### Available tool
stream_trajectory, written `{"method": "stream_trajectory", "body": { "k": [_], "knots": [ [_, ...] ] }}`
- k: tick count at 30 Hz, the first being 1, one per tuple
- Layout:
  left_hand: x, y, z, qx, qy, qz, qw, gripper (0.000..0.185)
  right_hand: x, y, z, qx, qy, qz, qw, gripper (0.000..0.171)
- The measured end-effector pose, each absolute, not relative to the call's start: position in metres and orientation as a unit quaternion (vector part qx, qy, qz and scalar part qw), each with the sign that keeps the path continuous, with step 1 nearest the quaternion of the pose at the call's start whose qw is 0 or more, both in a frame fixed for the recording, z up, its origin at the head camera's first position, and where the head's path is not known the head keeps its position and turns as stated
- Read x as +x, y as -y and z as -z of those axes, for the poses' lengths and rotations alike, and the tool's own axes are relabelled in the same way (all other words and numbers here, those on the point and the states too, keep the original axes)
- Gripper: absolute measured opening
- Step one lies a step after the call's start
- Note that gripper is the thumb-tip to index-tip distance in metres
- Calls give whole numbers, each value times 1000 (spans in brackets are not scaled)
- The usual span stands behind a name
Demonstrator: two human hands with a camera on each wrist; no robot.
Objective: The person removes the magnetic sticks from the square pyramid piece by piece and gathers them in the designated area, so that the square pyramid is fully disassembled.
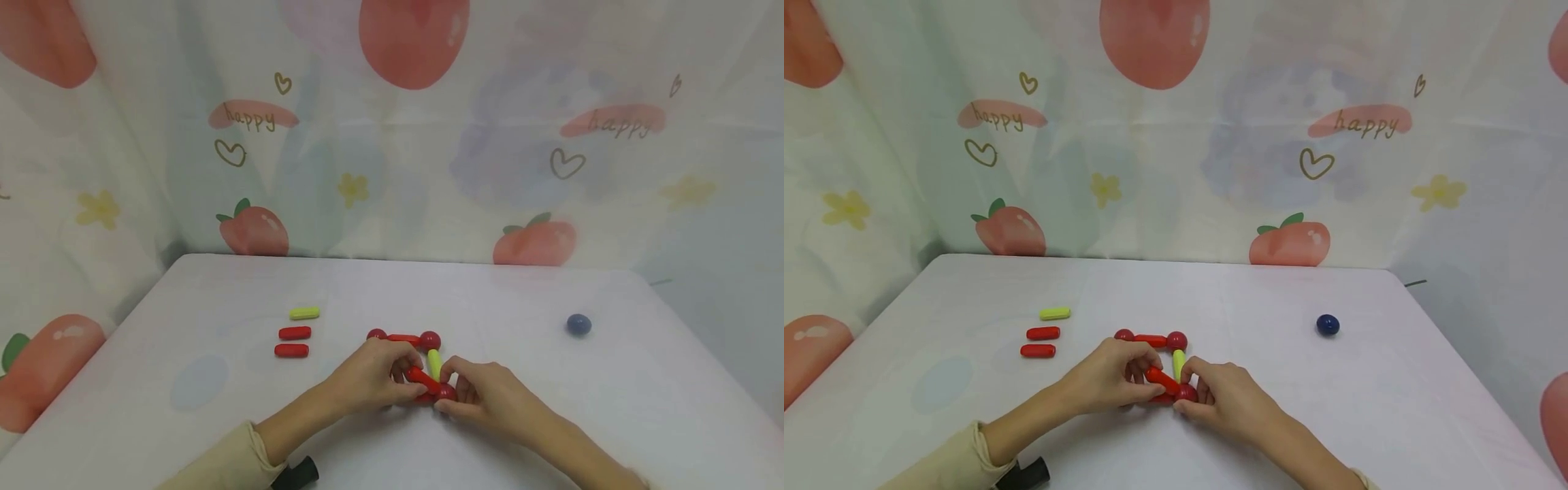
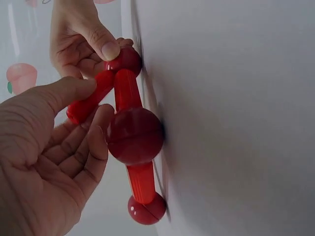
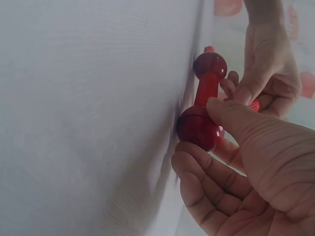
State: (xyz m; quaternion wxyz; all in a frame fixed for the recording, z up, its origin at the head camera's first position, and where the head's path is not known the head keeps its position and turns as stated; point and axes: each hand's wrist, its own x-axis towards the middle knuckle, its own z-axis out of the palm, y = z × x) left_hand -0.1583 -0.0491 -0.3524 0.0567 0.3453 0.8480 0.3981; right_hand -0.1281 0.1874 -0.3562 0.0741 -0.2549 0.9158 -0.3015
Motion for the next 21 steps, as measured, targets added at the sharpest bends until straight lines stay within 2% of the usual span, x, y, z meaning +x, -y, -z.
{"method": "stream_trajectory", "body": {
  "k": [6, 14, 21],
  "knots": [
    [-161, 49, 355, 314, -858, -406, 15, 20, -128, -188, 358, -256, -914, 306, 69, 30],
    [-165, 66, 358, 295, -823, -483, 55, 24, -128, -189, 358, -254, -914, 309, 76, 31],
    [-164, 85, 358, 275, -821, -497, 51, 25, -129, -188, 358, -234, -921, 300, 83, 32]
  ]
}}
